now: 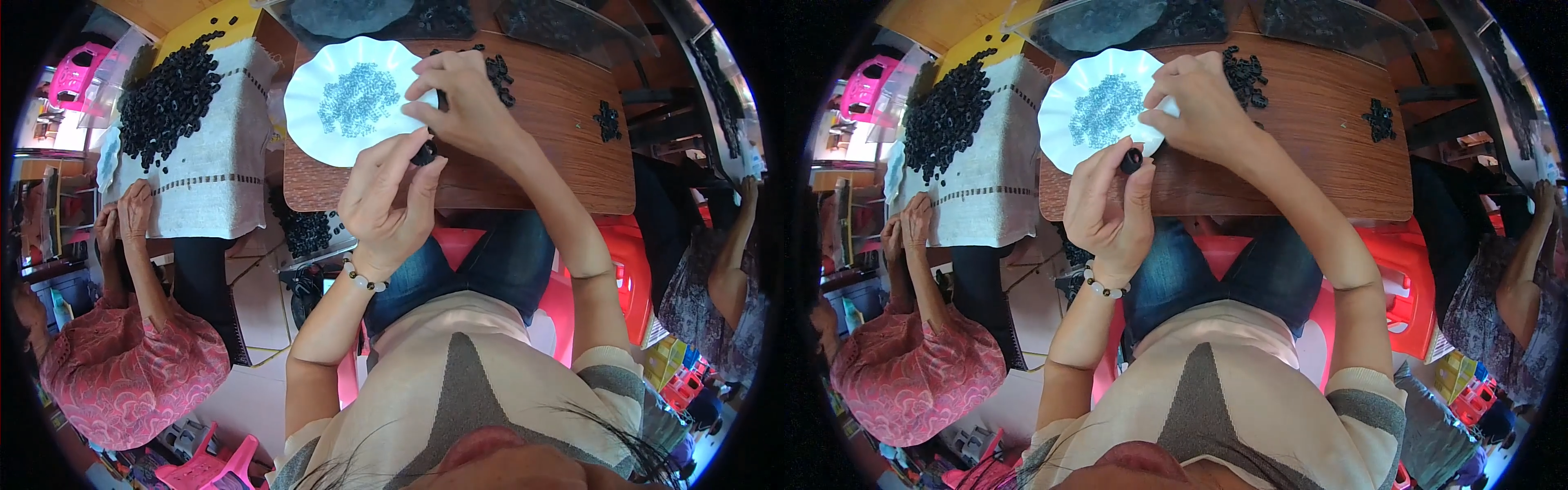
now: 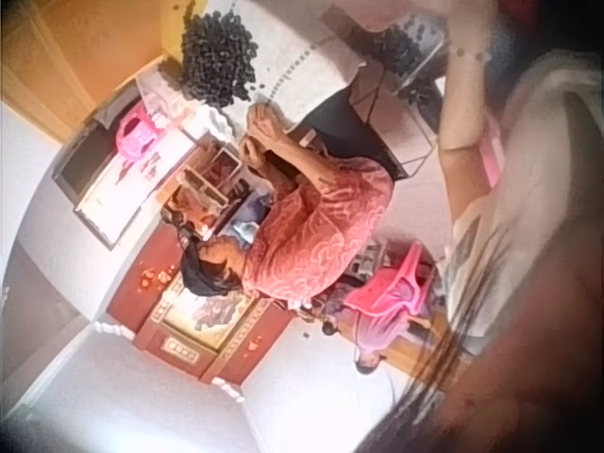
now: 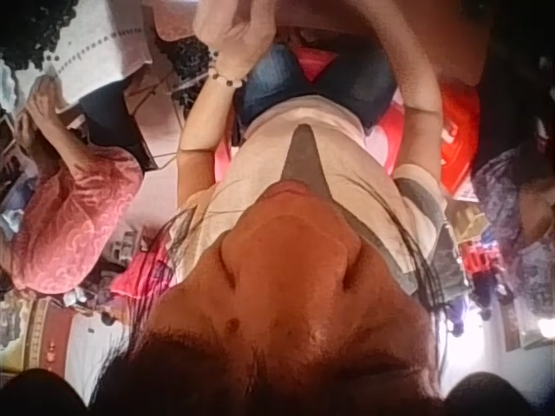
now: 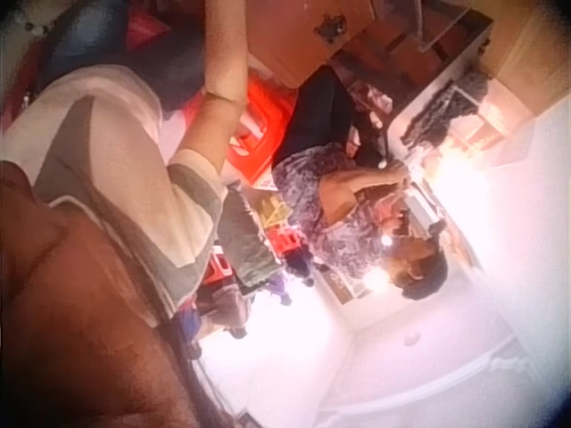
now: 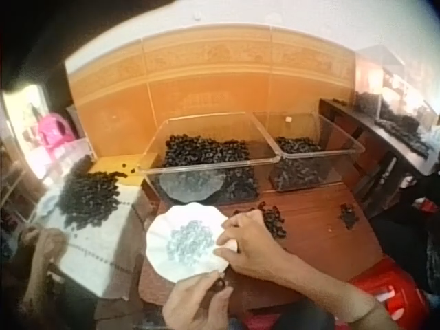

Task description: Sorting and inspecting small black beads or components by hand.

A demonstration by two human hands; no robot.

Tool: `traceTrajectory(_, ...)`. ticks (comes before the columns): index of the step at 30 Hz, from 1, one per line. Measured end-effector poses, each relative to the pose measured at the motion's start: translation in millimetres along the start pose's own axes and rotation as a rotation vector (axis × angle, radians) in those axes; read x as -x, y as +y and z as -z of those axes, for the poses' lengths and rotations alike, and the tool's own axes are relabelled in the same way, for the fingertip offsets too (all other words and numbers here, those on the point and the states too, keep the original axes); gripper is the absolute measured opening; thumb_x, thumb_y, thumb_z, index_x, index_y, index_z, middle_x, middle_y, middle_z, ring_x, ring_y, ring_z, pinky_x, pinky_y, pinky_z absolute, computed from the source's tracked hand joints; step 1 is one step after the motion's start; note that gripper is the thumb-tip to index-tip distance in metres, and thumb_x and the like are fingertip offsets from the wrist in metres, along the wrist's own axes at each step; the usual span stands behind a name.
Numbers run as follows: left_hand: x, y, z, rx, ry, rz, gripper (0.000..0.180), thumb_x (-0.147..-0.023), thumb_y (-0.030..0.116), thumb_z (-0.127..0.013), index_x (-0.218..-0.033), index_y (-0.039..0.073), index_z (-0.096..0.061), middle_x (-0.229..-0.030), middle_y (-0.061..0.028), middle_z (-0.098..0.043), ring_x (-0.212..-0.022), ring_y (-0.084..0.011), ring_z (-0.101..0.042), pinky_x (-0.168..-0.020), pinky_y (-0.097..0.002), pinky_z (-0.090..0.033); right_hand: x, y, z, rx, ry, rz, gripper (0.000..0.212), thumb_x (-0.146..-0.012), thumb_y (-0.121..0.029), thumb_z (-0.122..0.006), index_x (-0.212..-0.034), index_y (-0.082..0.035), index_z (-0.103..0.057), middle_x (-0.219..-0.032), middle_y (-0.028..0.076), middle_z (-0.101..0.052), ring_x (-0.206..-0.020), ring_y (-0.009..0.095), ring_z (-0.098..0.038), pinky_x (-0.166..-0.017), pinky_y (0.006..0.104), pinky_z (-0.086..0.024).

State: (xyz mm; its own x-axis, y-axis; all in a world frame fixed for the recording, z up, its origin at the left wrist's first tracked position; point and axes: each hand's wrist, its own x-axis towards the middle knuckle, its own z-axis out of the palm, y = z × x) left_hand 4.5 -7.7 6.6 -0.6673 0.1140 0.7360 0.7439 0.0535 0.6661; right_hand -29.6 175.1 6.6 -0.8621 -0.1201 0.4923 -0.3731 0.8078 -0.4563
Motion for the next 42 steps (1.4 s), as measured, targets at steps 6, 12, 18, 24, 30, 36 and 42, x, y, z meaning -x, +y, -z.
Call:
traceTrajectory(6,4.3,11.4,-3.1,0.071,-0.072,0.017,0.038,-0.078,-0.004,-0.083,-0.116,0.0,-0.074,-0.105,-0.0161,-0.075,-0.084,-0.0252,-0.074,-0.073,-0.0319,-0.06,-5.9,-8.0,-36.3,0.247,-0.084,-0.085,0.018,-0.078,-0.03,-0.083,-0.08,-0.012,-0.08,-0.126,0.008,-0.063,-0.119,0.034,-0.044,-0.1,0.0497,-0.035)
traceTrajectory(12,3.2,6.2,-4.8,0.029,-0.118,-0.061,0.037,-0.079,-0.004,-0.082,-0.115,0.001,-0.074,-0.105,-0.0138,-0.075,-0.082,-0.0228,-0.073,-0.071,-0.0306,-0.058,-7.9,-4.5,-49.6,0.286,-0.066,-0.055,0.012,-0.08,-0.025,-0.079,-0.079,-0.013,-0.08,-0.126,0.007,-0.063,-0.12,0.034,-0.043,-0.1,0.0495,-0.033)
traceTrajectory(18,-0.2,3.4,-4.4,0.046,-0.102,0.091,0.038,-0.079,-0.005,-0.082,-0.116,0.0,-0.073,-0.101,-0.0138,-0.073,-0.079,-0.0215,-0.072,-0.067,-0.031,-0.057,-6.8,0.5,-24.5,0.115,-0.003,-0.099,0.012,-0.082,-0.027,-0.078,-0.082,-0.015,-0.08,-0.122,0.006,-0.068,-0.117,0.032,-0.05,-0.099,0.0482,-0.035)
traceTrajectory(24,-1.7,-1.6,-5.3,0.054,-0.113,0.178,0.037,-0.084,-0.004,-0.08,-0.12,-0.001,-0.072,-0.101,-0.012,-0.072,-0.075,-0.0152,-0.067,-0.066,-0.0267,-0.054,-4.7,7.5,43.7,-0.239,-0.109,-0.112,0.023,-0.089,-0.027,-0.076,-0.095,-0.005,-0.08,-0.128,0.016,-0.068,-0.102,0.025,-0.067,-0.093,0.0398,-0.047)
traceTrajectory(30,-0.6,-5.0,-5.0,0.013,-0.151,0.183,0.035,-0.085,-0.005,-0.078,-0.119,0.0,-0.074,-0.102,-0.0134,-0.073,-0.079,-0.017,-0.068,-0.069,-0.0272,-0.054,19.3,-17.5,85.7,-0.734,-0.328,-0.408,0.024,-0.093,-0.023,-0.075,-0.098,0.0,-0.078,-0.12,0.011,-0.068,-0.11,0.014,-0.061,-0.091,0.0305,-0.047)
traceTrajectory(36,2.4,-5.8,-11.5,0.055,-0.204,0.139,0.034,-0.085,-0.006,-0.077,-0.118,0.003,-0.075,-0.105,-0.0138,-0.073,-0.085,-0.0197,-0.071,-0.071,-0.0293,-0.056,32.3,-16.1,82.8,-0.725,-0.375,-0.351,0.02,-0.092,-0.021,-0.076,-0.094,-0.001,-0.078,-0.11,0.012,-0.07,-0.117,0.02,-0.06,-0.099,0.0342,-0.044)
traceTrajectory(42,6.6,-7.2,-13.0,0.021,-0.252,0.055,0.032,-0.083,-0.006,-0.077,-0.114,0.003,-0.076,-0.105,-0.0135,-0.073,-0.085,-0.0252,-0.073,-0.071,-0.0324,-0.058,37.4,-17.2,82.8,-0.633,-0.393,-0.327,0.019,-0.094,-0.02,-0.075,-0.088,-0.002,-0.074,-0.115,0.009,-0.067,-0.108,0.016,-0.057,-0.096,0.0327,-0.042)
